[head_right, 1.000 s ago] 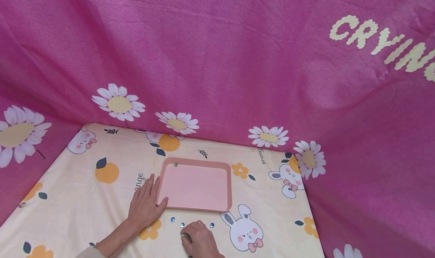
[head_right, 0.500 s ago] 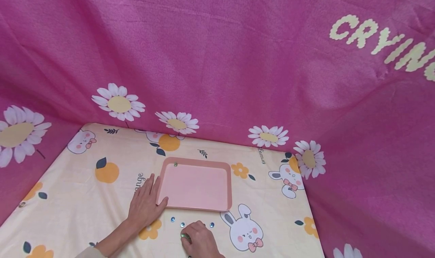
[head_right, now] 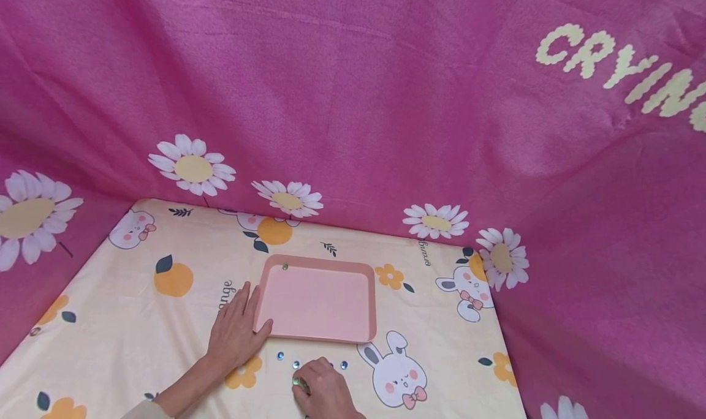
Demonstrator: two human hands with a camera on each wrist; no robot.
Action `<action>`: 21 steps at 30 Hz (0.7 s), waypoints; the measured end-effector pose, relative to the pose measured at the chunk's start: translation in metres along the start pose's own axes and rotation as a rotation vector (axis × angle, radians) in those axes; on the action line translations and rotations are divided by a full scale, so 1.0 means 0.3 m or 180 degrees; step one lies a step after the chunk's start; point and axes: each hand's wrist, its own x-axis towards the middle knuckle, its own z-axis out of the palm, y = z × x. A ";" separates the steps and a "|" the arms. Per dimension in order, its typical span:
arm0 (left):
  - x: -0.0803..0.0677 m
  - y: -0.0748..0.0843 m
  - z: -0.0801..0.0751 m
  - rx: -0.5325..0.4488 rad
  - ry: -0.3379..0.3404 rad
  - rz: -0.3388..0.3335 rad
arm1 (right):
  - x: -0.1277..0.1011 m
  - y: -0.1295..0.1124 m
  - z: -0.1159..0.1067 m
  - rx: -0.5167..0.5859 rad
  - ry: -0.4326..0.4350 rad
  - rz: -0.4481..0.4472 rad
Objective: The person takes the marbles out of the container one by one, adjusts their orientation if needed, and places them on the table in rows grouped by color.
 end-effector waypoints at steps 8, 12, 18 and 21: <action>0.002 0.000 0.000 0.0009 0.0053 0.0033 | 0.044 0.004 -0.024 0.0191 0.0102 0.0113; 0.002 -0.002 -0.001 0.0029 0.0083 0.0047 | 0.107 -0.008 -0.062 0.0545 -0.0092 0.0719; 0.002 -0.003 0.003 0.0064 0.0083 0.0059 | 0.214 -0.019 -0.101 0.1054 -0.0036 0.1169; 0.000 -0.002 0.004 0.0089 0.0068 0.0064 | 0.267 -0.004 -0.104 0.1257 0.0107 0.1063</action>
